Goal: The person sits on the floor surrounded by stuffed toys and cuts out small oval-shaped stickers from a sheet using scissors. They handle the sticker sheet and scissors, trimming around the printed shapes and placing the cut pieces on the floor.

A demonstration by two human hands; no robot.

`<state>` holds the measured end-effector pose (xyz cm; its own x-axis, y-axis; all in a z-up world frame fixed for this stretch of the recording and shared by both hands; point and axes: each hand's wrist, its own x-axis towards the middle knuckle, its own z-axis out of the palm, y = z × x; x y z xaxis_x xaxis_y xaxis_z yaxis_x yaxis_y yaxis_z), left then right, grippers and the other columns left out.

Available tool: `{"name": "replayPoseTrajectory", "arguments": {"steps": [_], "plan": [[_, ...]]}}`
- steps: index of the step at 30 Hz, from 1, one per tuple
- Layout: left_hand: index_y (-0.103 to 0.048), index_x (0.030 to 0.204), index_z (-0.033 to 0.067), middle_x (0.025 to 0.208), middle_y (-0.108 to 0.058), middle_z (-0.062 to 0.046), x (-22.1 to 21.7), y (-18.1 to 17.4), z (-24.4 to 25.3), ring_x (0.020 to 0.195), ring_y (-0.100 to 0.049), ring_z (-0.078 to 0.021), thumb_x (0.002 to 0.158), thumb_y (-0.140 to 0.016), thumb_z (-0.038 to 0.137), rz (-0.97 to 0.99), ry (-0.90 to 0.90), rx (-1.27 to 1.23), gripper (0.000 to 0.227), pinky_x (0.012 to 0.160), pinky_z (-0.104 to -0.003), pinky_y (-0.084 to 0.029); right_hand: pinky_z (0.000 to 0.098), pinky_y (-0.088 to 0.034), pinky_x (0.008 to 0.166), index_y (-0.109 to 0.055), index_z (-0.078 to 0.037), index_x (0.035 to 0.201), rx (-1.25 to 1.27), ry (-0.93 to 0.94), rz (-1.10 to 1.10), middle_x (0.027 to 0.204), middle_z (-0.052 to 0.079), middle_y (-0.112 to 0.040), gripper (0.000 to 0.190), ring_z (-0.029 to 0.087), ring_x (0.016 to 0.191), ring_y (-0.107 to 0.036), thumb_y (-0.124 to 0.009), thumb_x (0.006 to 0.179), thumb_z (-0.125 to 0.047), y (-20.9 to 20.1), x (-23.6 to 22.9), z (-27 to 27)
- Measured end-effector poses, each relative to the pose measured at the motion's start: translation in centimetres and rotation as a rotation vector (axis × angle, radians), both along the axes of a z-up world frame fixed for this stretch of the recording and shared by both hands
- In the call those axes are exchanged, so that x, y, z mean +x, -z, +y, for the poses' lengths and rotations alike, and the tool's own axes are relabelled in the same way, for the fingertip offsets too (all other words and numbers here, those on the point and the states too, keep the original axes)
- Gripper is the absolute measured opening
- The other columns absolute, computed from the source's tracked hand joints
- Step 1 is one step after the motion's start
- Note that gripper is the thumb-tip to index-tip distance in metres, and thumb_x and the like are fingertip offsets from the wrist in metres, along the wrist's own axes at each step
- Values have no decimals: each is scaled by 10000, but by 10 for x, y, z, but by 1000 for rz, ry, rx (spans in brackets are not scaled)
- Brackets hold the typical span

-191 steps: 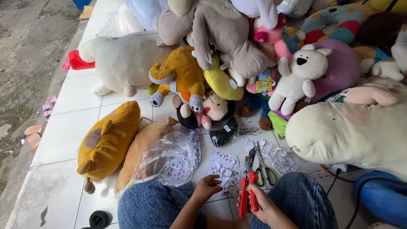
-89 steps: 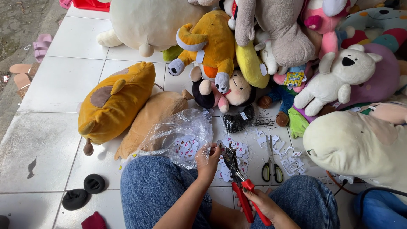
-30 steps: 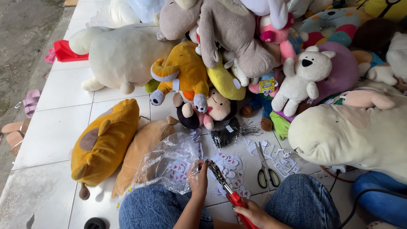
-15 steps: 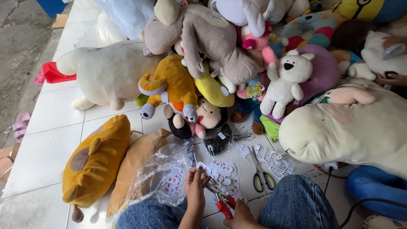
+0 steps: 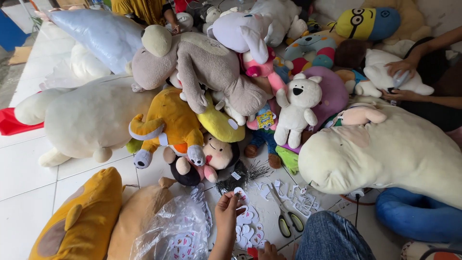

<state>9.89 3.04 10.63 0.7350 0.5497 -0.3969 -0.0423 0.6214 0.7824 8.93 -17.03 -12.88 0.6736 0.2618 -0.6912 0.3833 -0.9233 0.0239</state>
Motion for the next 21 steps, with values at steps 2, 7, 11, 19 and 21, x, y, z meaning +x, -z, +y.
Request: {"name": "replayPoseTrajectory", "arguments": {"steps": [2, 7, 11, 19, 21], "plan": [[-680, 927, 94, 834, -717, -63, 1, 14, 4, 699, -647, -135, 971, -674, 94, 10, 31, -17, 45, 657, -323, -550, 511, -406, 893, -536, -238, 1290, -10, -15, -11, 1293, 34, -373, 345, 254, 1218, -398, -555, 1022, -455, -109, 17, 57], [-668, 993, 33, 733, -607, -85, 6, 44, 15, 627, -576, -133, 942, -690, 27, -26, 73, -219, 56, 682, -307, -618, 415, -475, 1175, -290, -99, 1564, 66, 497, -89, 1596, 157, -274, 742, 339, 1488, -334, -674, 934, -17, -168, 76, 30], [-610, 1160, 48, 804, -583, -52, 8, 46, 33, 715, -616, -145, 906, -672, -18, -55, 20, -250, 270, 737, -323, -617, 437, -479, 1141, -297, -86, 1557, -54, 541, -159, 1573, 220, -338, 550, 382, 1451, -381, -415, 1021, -113, -85, 109, 5], [-732, 1160, -1, 832, -578, -22, -6, 10, 36, 750, -637, -142, 884, -736, -33, -88, 120, -237, 279, 764, -307, -644, 417, -612, 960, -372, -141, 1453, 9, 573, -262, 1395, 212, -494, 490, 361, 1286, -511, -544, 1001, -66, -94, 107, 11], [-731, 1137, -11, 803, -601, -33, -10, 1, 28, 756, -646, -142, 883, -749, -17, -106, 69, -286, 254, 763, -298, -637, 403, -624, 920, -316, -129, 1478, 37, 636, -211, 1376, 193, -562, 579, 362, 1317, -490, -576, 972, -19, -133, 98, 24]]}}
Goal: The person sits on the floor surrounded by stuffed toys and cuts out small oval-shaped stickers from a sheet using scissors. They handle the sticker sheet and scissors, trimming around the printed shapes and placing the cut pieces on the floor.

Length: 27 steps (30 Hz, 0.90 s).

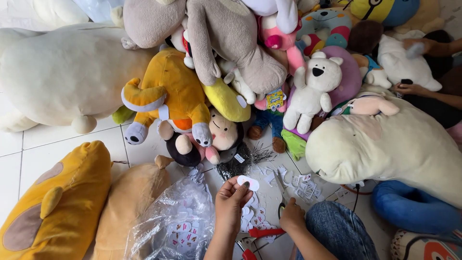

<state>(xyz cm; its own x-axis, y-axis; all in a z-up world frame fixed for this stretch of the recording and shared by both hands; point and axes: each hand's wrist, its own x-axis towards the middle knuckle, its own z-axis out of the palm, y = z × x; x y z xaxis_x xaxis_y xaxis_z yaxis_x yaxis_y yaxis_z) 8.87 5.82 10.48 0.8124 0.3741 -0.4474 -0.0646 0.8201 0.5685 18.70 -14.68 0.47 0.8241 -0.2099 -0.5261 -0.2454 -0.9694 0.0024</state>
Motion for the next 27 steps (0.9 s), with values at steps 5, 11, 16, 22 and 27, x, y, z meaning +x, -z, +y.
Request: {"name": "replayPoseTrajectory", "arguments": {"steps": [5, 11, 16, 22, 27], "plan": [[-682, 1031, -2, 853, -701, -128, -17, -25, -6, 749, -693, -197, 898, -751, 24, 25, -86, -88, 152, 754, -307, -627, 318, -553, 628, -153, -180, 1569, 248, 96, 139, 1133, 121, -703, 838, 242, 855, -732, -674, 917, -96, -73, -26, 4], [-640, 1019, 57, 855, -663, -80, -27, -46, -33, 816, -669, -179, 902, -729, -21, -6, -60, -120, 167, 772, -355, -628, 476, -569, 951, -533, -98, 1414, 1305, 324, 126, 867, 191, -658, 704, 337, 893, -689, -747, 807, 187, -99, -81, -40], [-675, 1307, 47, 924, -481, -32, -41, -73, -52, 869, -627, -183, 876, -685, -45, -53, 69, 11, 441, 879, -425, -669, 455, -518, 767, -517, -59, 1321, 1477, 157, 108, 834, 239, -678, 531, 366, 814, -702, -741, 845, -137, -125, -115, -64], [-716, 1044, 37, 903, -722, -153, -56, -89, -60, 824, -796, -313, 925, -684, 43, 42, 167, 23, 123, 681, -383, -628, 399, -502, 824, -579, -38, 1343, 1293, 357, 42, 958, 287, -748, 529, 359, 824, -705, -724, 836, 15, -169, -132, -43], [-716, 959, 21, 893, -708, -126, -58, -95, -57, 732, -631, -250, 912, -715, 5, 22, 96, 33, 50, 666, -337, -527, 239, -540, 836, -607, -252, 1457, 947, 29, 7, 945, 52, -803, 658, 136, 876, -761, -718, 846, -35, -193, -135, -33]]}}
